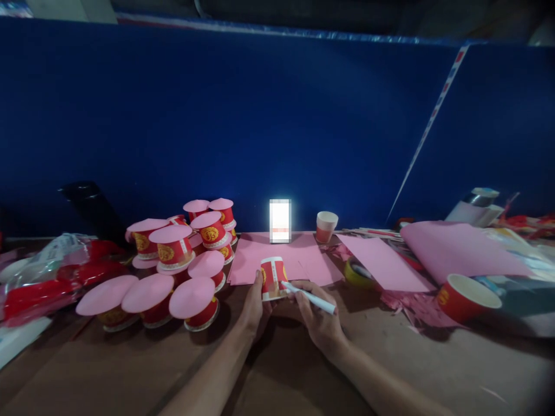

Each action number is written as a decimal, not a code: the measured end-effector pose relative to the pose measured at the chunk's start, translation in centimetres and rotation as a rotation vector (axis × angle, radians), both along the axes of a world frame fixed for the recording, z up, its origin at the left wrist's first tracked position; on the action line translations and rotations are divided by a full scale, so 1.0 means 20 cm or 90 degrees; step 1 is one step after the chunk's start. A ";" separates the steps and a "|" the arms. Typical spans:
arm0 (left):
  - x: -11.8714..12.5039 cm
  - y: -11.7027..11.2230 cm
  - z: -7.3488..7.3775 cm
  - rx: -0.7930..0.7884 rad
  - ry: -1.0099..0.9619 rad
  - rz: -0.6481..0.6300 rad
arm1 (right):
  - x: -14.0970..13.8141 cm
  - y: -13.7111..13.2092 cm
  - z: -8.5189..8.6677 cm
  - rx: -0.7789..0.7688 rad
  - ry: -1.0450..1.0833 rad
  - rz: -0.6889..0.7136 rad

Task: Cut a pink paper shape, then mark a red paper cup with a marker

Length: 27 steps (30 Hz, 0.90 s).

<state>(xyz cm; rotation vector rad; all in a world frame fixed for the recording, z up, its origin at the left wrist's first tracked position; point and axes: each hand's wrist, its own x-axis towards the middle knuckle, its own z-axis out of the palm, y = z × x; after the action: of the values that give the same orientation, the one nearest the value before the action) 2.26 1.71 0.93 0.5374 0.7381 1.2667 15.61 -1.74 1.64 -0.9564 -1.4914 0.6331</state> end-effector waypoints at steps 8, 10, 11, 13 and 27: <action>0.00 0.00 0.00 -0.005 0.001 0.013 | 0.00 -0.01 0.01 0.004 -0.012 0.006; 0.00 0.00 0.00 -0.006 -0.002 0.009 | 0.00 -0.01 0.01 0.002 -0.018 -0.006; 0.00 0.00 0.00 -0.005 -0.003 0.010 | 0.00 -0.01 0.01 0.001 -0.020 -0.005; 0.01 0.00 0.00 0.002 -0.007 0.011 | 0.00 0.00 0.01 0.002 -0.023 0.003; 0.01 0.00 0.01 0.023 -0.001 0.008 | 0.00 0.00 -0.01 -0.006 -0.013 0.003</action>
<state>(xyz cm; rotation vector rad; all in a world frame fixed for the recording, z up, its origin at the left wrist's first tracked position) 2.43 1.65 1.05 0.5620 0.7198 1.2934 15.60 -1.82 1.43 -0.9695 -1.5098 0.6353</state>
